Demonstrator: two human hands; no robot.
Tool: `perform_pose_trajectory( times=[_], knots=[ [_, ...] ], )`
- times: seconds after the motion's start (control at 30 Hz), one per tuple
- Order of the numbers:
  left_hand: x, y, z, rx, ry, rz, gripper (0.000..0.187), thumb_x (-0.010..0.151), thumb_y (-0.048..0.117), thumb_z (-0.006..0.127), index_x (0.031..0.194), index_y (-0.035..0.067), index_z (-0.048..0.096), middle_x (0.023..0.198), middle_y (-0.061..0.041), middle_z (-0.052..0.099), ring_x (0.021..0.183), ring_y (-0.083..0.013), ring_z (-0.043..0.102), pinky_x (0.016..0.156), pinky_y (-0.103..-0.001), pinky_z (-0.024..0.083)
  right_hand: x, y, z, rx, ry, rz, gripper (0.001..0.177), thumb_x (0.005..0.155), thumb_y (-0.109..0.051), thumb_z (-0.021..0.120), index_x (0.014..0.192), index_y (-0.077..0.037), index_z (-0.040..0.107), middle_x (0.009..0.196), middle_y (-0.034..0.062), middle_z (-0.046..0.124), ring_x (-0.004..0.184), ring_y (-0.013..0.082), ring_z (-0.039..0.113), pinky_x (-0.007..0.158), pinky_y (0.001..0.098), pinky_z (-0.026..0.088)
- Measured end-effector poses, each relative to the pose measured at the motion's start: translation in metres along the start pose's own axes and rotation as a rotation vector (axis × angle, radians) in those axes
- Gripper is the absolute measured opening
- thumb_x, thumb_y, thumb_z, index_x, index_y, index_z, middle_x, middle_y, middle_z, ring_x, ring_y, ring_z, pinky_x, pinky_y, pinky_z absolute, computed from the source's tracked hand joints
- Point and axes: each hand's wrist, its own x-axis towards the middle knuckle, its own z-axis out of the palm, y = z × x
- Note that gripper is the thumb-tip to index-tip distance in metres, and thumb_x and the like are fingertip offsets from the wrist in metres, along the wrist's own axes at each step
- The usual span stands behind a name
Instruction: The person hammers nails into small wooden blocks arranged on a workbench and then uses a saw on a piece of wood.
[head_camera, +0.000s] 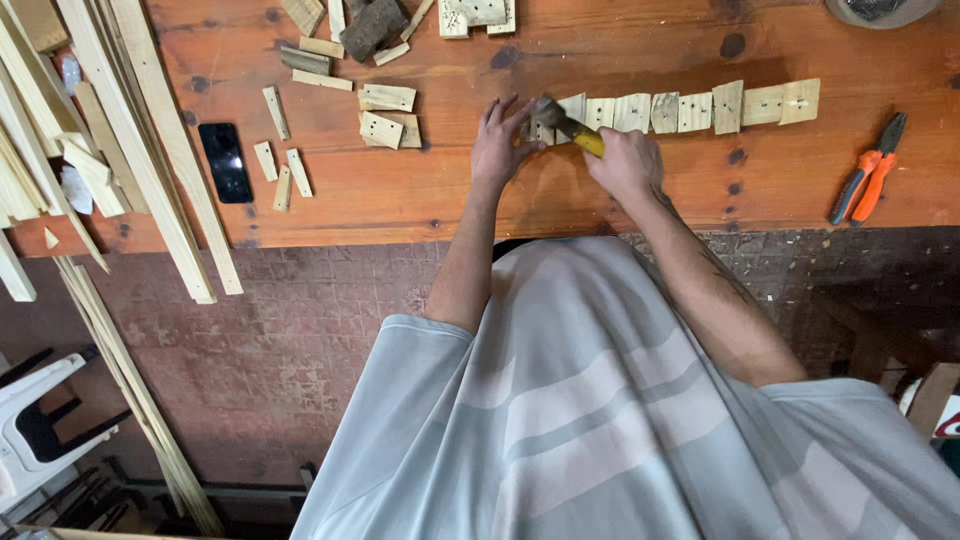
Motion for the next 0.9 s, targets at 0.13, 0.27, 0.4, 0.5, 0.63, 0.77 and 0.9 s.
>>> perform_pose_trajectory(
  times=[0.13, 0.27, 0.4, 0.5, 0.63, 0.77, 0.9],
  knots=[
    [-0.004, -0.006, 0.007, 0.009, 0.031, 0.044, 0.079, 0.08, 0.046, 0.092, 0.149, 0.032, 0.055, 0.152, -0.013, 0.053, 0.141, -0.0371, 0.042, 0.116, -0.047, 0.041, -0.012, -0.002, 0.003, 0.134, 0.124, 0.027, 0.022, 0.091, -0.033, 0.073, 0.083, -0.013, 0.066, 0.071, 0.0213, 0.067, 0.067, 0.0498, 0.064, 0.055, 0.058, 0.047],
    [-0.008, -0.01, 0.009, 0.004, 0.031, 0.077, 0.081, 0.071, 0.052, 0.093, 0.143, 0.03, 0.063, 0.146, -0.013, 0.056, 0.143, -0.0388, 0.049, 0.126, -0.047, 0.033, -0.006, 0.0, -0.009, 0.089, -0.117, 0.068, 0.037, 0.088, -0.043, 0.069, 0.088, -0.007, 0.072, 0.072, 0.021, 0.071, 0.078, 0.0468, 0.073, 0.066, 0.0567, 0.056],
    [-0.003, -0.007, 0.008, -0.009, 0.002, -0.012, 0.083, 0.074, 0.047, 0.094, 0.148, 0.036, 0.058, 0.152, -0.011, 0.051, 0.145, -0.0435, 0.044, 0.126, -0.051, 0.036, -0.01, -0.005, -0.015, 0.13, -0.069, 0.076, 0.031, 0.088, -0.04, 0.071, 0.091, -0.009, 0.074, 0.073, 0.0202, 0.072, 0.077, 0.0443, 0.074, 0.066, 0.0533, 0.058],
    [-0.008, -0.003, 0.006, 0.004, -0.021, -0.022, 0.082, 0.075, 0.046, 0.094, 0.149, 0.037, 0.057, 0.151, -0.01, 0.051, 0.145, -0.0429, 0.045, 0.126, -0.05, 0.036, -0.012, -0.006, -0.015, 0.106, -0.098, 0.079, 0.032, 0.089, -0.041, 0.07, 0.092, -0.01, 0.075, 0.074, 0.02, 0.072, 0.077, 0.0435, 0.074, 0.065, 0.0532, 0.058],
    [-0.006, 0.011, -0.004, 0.023, -0.04, -0.026, 0.081, 0.078, 0.044, 0.093, 0.149, 0.032, 0.057, 0.155, -0.01, 0.047, 0.147, -0.0427, 0.041, 0.127, -0.05, 0.035, -0.019, 0.003, -0.025, 0.028, -0.015, 0.137, 0.029, 0.084, -0.042, 0.074, 0.088, -0.013, 0.076, 0.069, 0.0139, 0.072, 0.074, 0.04, 0.075, 0.064, 0.0514, 0.059],
    [-0.01, 0.02, -0.006, 0.079, -0.052, 0.075, 0.073, 0.087, 0.031, 0.088, 0.151, 0.028, 0.053, 0.156, -0.007, 0.044, 0.149, -0.0391, 0.039, 0.126, -0.048, 0.037, -0.048, 0.042, -0.022, 0.219, 0.294, 0.193, 0.035, 0.093, -0.043, 0.081, 0.084, -0.009, 0.075, 0.068, 0.0171, 0.069, 0.073, 0.0422, 0.072, 0.058, 0.0505, 0.056],
    [-0.009, 0.018, 0.003, 0.144, -0.036, 0.267, 0.038, 0.088, 0.021, 0.083, 0.123, 0.016, 0.07, 0.142, -0.01, 0.054, 0.142, -0.0369, 0.046, 0.119, -0.046, 0.042, -0.078, 0.113, -0.026, 0.078, 0.465, 0.492, 0.042, 0.1, -0.043, 0.08, 0.092, -0.003, 0.075, 0.069, 0.0229, 0.07, 0.07, 0.0434, 0.074, 0.056, 0.0487, 0.057]
  ],
)
